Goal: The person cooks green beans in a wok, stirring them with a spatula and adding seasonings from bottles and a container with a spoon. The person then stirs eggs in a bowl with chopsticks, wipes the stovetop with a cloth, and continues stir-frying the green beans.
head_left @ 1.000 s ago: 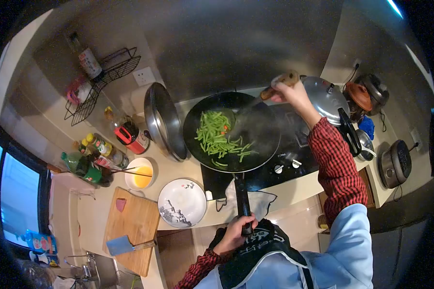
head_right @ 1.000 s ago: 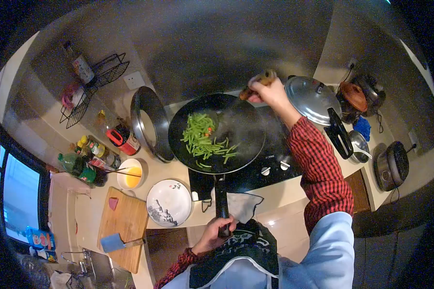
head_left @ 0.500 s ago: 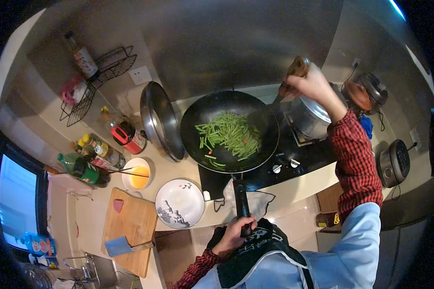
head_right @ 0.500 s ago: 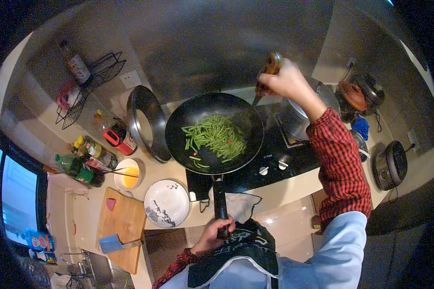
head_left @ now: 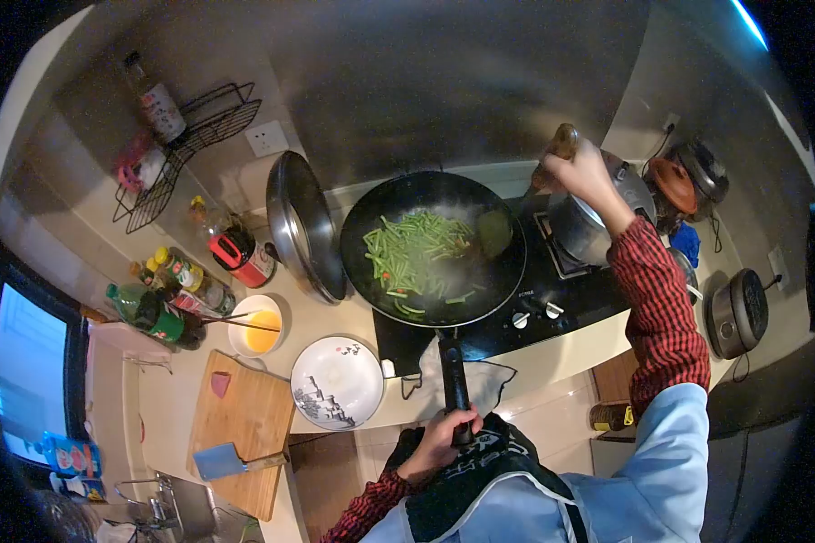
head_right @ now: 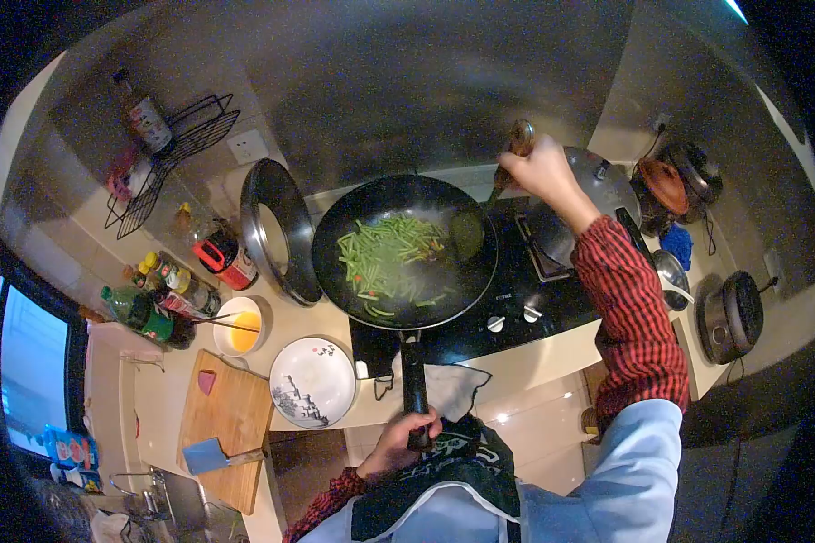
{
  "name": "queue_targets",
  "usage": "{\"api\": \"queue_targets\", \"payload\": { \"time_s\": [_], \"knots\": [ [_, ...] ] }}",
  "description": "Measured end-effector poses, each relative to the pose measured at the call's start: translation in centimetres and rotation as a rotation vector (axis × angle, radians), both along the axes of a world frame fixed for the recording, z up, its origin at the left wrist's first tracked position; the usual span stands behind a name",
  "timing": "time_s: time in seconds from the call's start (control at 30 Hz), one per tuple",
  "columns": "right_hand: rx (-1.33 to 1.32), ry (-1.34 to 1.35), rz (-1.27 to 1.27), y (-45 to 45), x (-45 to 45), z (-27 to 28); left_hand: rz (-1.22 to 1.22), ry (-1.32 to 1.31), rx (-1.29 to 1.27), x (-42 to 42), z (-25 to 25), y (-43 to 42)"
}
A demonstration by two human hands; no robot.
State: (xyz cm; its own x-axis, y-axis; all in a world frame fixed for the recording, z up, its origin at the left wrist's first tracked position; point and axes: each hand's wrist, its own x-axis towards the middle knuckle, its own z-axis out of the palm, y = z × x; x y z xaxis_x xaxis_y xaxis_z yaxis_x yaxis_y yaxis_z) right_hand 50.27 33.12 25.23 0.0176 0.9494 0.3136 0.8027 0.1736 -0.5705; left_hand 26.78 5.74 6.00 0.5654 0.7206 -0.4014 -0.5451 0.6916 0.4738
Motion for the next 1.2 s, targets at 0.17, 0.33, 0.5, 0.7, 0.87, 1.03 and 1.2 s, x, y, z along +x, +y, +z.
{"api": "queue_targets", "payload": {
  "time_s": [0.17,0.33,0.5,0.7,0.87,1.03,1.2],
  "knots": [
    [-0.101,0.652,0.237,2.4,-2.4,-6.1,0.003,0.004,-0.017,0.0,0.1,0.0],
    [0.056,0.056,0.857,-2.6,-6.0,-2.5,-0.034,0.047,0.024,-0.1,-1.3,-0.2],
    [-0.001,-0.079,1.06,-8.1,-6.9,6.0,-0.029,0.051,0.027,-0.1,0.2,0.0],
    [-0.188,0.003,1.016,-7.3,-7.3,3.0,-0.013,0.036,-0.007,0.0,0.2,-0.2],
    [-0.11,0.084,0.5,-5.7,-4.7,1.8,0.002,0.055,0.033,0.0,0.0,-0.1],
    [0.009,0.111,0.027,-0.6,1.2,-0.9,-0.018,0.039,0.039,-0.1,0.4,0.1],
    [-0.155,0.815,0.153,-0.9,-0.8,-6.4,-0.007,0.027,0.013,0.0,-0.2,0.0]
  ]
}}
